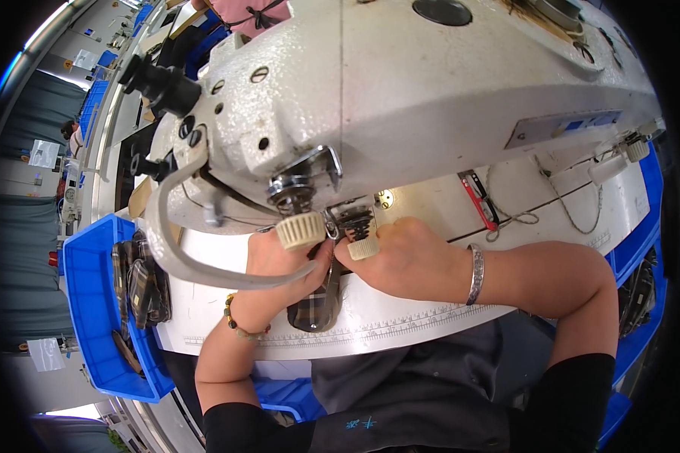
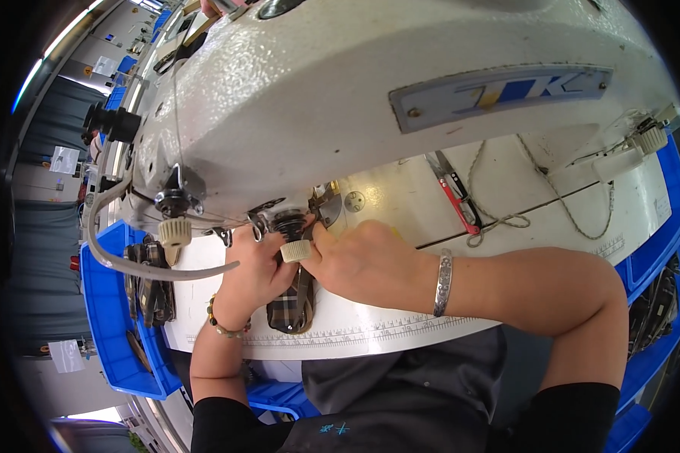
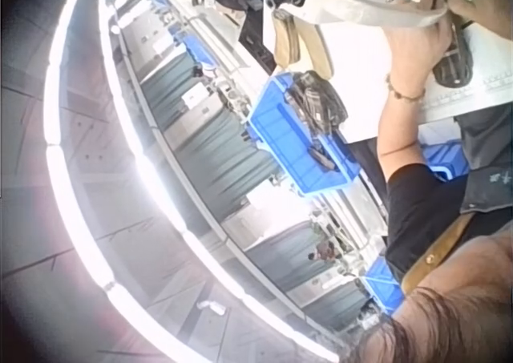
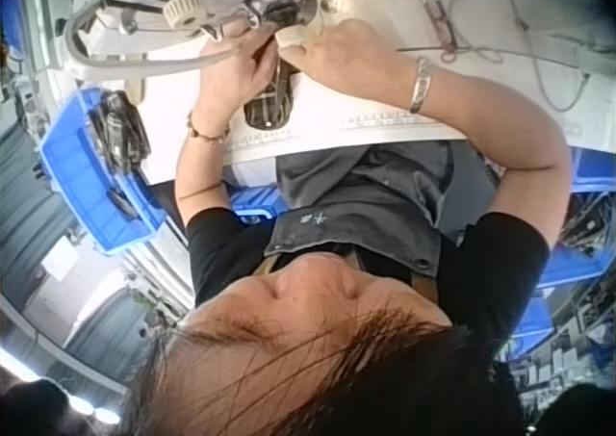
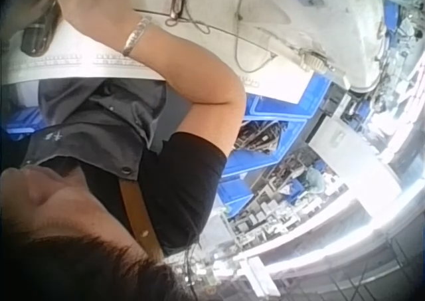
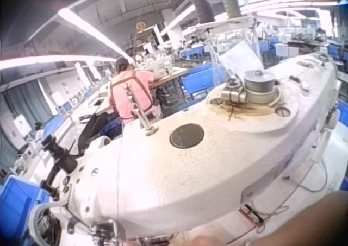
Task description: Sewing the lining or upper fabric of a shoe using an industrial sewing machine.
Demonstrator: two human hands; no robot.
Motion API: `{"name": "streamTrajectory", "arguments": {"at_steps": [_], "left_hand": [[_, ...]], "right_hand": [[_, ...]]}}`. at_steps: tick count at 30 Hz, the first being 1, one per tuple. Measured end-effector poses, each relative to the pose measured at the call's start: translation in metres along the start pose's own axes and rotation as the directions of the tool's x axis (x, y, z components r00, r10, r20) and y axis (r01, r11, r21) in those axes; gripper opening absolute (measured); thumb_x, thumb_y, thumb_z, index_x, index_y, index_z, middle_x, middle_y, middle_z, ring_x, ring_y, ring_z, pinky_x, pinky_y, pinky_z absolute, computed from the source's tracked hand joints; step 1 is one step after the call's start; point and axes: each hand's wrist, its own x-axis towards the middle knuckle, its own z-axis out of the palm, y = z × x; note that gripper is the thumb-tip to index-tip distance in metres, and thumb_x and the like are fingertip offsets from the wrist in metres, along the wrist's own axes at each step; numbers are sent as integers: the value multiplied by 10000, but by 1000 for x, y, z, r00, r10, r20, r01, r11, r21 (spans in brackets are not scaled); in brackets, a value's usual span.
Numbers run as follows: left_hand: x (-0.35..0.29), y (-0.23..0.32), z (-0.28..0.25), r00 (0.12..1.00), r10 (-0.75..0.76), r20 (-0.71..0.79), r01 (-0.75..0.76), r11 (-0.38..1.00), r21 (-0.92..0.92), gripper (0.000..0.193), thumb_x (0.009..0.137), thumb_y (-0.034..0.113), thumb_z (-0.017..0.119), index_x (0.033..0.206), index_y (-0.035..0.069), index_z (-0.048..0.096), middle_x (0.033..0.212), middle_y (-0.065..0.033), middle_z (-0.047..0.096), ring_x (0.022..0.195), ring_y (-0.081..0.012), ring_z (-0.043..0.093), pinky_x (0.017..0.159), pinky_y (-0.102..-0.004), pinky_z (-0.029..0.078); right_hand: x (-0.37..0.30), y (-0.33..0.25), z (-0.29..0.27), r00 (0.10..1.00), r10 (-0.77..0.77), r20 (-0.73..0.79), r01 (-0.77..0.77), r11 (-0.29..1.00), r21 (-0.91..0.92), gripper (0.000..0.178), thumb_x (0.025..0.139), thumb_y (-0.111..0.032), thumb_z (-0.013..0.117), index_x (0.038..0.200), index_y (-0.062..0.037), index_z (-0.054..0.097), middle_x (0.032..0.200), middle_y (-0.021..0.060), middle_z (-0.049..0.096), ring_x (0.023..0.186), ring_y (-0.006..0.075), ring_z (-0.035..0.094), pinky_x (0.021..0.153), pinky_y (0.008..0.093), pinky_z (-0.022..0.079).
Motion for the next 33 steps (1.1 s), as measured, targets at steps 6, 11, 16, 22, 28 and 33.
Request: {"name": "streamTrajectory", "arguments": {"at_steps": [6, 11, 16, 22, 28, 33], "left_hand": [[-3, -2, 4, 999, -50, -16, 50, 999, -8, 95, 779, 169, 716, 825, 91, 689, 648, -121, 637, 555, -325, 630, 497, -406, 500], [-4, -4, 2, 994, -90, -62, 87, 995, -48, 124, 775, 187, 730, 861, 100, 716, 619, -121, 631, 521, -324, 616, 487, -403, 490], [-11, -11, 8, 980, -192, -61, 175, 961, -215, 145, 778, 179, 727, 899, 99, 731, 564, -120, 589, 470, -312, 580, 464, -397, 460], [-7, 14, -5, 997, 31, -64, -19, 982, 189, 232, 747, 155, 719, 974, 121, 752, 935, -25, 696, 680, -200, 639, 571, -341, 503], [-8, 5, -1, 992, 12, -125, -2, 997, 77, 235, 676, 142, 756, 909, 116, 761, 771, -64, 602, 631, -254, 614, 541, -364, 492], [-5, 19, -6, 997, -78, -3, 78, 997, 9, 263, 748, 127, 710, 1007, 97, 744, 893, -57, 683, 766, -264, 645, 694, -394, 508]], "right_hand": [[2, 1, -1, 1000, 2, -11, -2, 1000, -8, 283, 820, -159, 599, 1069, -37, 655, 807, 103, 638, 484, 156, 590, 401, 286, 443], [2, -1, -6, 999, -37, -22, 35, 997, -62, 222, 789, -164, 612, 964, -31, 648, 790, 98, 628, 487, 149, 590, 406, 285, 441], [1, -4, -4, 993, -87, -81, 84, 996, -41, 163, 754, -164, 621, 856, -37, 629, 753, 89, 605, 502, 158, 602, 416, 301, 455], [-3, -11, 5, 996, -89, -4, 89, 996, 13, 132, 730, -154, 621, 770, -28, 622, 677, 72, 593, 517, 181, 614, 445, 325, 485], [1, -9, 19, 984, -142, -103, 145, 989, 17, 117, 717, -150, 629, 694, -37, 607, 587, 47, 556, 520, 184, 616, 450, 320, 469], [0, -5, 10, 986, -158, -58, 158, 987, -3, 107, 719, -155, 636, 684, -59, 607, 586, 39, 558, 515, 172, 613, 445, 321, 458]]}}
